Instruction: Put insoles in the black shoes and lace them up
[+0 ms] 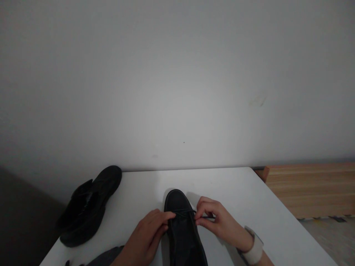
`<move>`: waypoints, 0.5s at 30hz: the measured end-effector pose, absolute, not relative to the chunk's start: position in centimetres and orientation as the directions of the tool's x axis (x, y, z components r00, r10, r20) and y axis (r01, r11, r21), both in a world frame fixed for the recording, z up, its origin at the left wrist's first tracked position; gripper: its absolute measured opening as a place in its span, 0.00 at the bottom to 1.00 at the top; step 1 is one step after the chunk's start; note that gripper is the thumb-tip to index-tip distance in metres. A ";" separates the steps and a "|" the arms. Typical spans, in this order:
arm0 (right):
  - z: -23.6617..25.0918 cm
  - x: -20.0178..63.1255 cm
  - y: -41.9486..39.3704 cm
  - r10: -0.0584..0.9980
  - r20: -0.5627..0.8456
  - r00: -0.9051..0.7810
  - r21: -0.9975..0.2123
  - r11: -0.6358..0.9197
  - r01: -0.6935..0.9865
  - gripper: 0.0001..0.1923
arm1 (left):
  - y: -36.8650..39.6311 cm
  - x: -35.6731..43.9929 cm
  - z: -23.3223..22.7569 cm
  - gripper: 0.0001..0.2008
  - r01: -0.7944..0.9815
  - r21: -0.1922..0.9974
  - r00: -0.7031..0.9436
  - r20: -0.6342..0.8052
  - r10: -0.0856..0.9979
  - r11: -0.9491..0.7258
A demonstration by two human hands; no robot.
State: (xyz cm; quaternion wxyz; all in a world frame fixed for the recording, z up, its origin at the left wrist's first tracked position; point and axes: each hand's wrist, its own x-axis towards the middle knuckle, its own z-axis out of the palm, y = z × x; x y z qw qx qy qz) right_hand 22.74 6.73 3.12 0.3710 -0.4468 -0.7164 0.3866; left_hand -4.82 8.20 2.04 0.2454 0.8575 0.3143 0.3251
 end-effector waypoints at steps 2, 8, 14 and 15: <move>3.0 22.8 6.8 0.931 0.176 -0.319 -0.888 0.290 0.357 0.13 | 8.3 -5.0 1.9 0.15 0.438 0.536 0.577 0.449 0.683 -0.722; 2.9 22.5 6.8 0.944 0.157 -0.289 -0.892 0.261 0.368 0.16 | 7.7 -5.1 0.9 0.12 0.538 0.442 0.527 0.488 0.696 -0.718; 3.8 21.5 4.5 0.955 0.177 -0.239 -0.872 0.265 0.412 0.13 | 5.6 -5.1 0.1 0.17 0.595 0.503 0.468 0.418 0.779 -0.627; 4.1 21.3 4.0 0.953 0.192 -0.236 -0.861 0.279 0.424 0.13 | 5.1 -5.0 0.1 0.19 0.588 0.523 0.461 0.410 0.787 -0.617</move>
